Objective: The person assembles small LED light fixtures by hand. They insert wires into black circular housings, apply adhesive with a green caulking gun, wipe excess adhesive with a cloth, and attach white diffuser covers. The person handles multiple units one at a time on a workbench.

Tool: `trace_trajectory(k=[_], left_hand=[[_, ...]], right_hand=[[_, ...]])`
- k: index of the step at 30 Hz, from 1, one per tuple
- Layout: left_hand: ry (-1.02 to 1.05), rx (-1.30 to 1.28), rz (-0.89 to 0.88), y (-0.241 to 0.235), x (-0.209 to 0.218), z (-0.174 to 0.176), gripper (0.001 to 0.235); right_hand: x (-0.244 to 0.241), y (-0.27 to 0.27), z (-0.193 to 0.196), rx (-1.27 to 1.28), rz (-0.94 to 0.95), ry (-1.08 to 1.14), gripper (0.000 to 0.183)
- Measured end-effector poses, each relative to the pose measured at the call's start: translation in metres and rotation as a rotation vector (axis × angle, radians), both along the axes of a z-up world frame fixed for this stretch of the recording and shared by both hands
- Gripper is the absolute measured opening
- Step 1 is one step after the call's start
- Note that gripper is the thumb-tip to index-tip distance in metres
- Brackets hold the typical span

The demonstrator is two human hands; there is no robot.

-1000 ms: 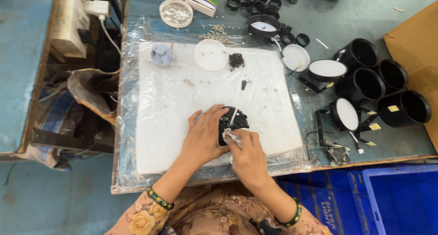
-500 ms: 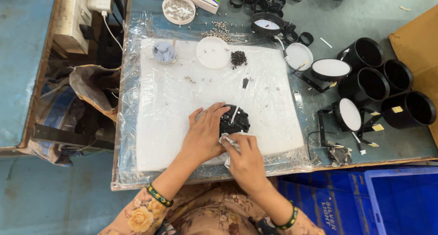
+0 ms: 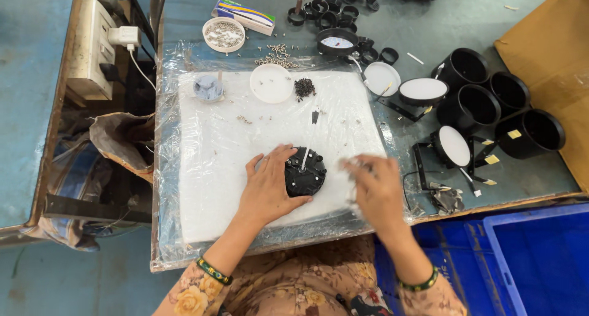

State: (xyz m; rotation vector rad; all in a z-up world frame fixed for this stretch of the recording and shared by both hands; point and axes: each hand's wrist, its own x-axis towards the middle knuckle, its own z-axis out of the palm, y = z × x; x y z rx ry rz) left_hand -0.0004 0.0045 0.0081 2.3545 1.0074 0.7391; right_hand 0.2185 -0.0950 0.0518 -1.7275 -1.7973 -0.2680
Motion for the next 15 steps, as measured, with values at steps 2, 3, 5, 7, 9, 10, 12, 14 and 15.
trace_trajectory(k=[2, 3, 5, 7, 9, 10, 12, 14, 15], left_hand=[[0.011, -0.003, 0.008, -0.002, -0.001, 0.000, 0.104], [0.016, -0.002, 0.010, -0.002, 0.000, 0.001, 0.104], [0.007, 0.017, 0.009, -0.002, 0.000, 0.003, 0.103], [-0.025, 0.018, 0.017, -0.004, -0.002, 0.002, 0.099], [-0.078, -0.002, 0.025, -0.005, -0.004, -0.002, 0.094], [-0.120, -0.030, 0.042, -0.002, -0.004, -0.005, 0.088], [-0.202, -0.091, 0.074, 0.005, -0.004, -0.008, 0.077], [-0.289, -0.194, 0.114, 0.013, -0.005, -0.012, 0.063], [-0.333, -0.248, 0.135, 0.014, -0.004, -0.015, 0.056]], right_hand=[[0.013, 0.007, 0.004, 0.051, -0.073, -0.074, 0.037], [0.015, 0.009, 0.003, 0.049, -0.108, -0.117, 0.034], [0.012, 0.016, 0.000, 0.052, -0.176, -0.203, 0.034], [-0.001, 0.019, -0.011, 0.074, -0.096, -0.135, 0.036], [-0.011, 0.014, -0.024, 0.068, -0.047, -0.046, 0.036], [-0.014, 0.012, -0.031, 0.056, -0.043, 0.011, 0.036], [-0.013, 0.008, -0.042, 0.030, -0.028, 0.123, 0.034], [-0.009, 0.007, -0.049, -0.002, -0.007, 0.231, 0.033], [-0.007, 0.005, -0.051, -0.019, -0.004, 0.242, 0.035]])
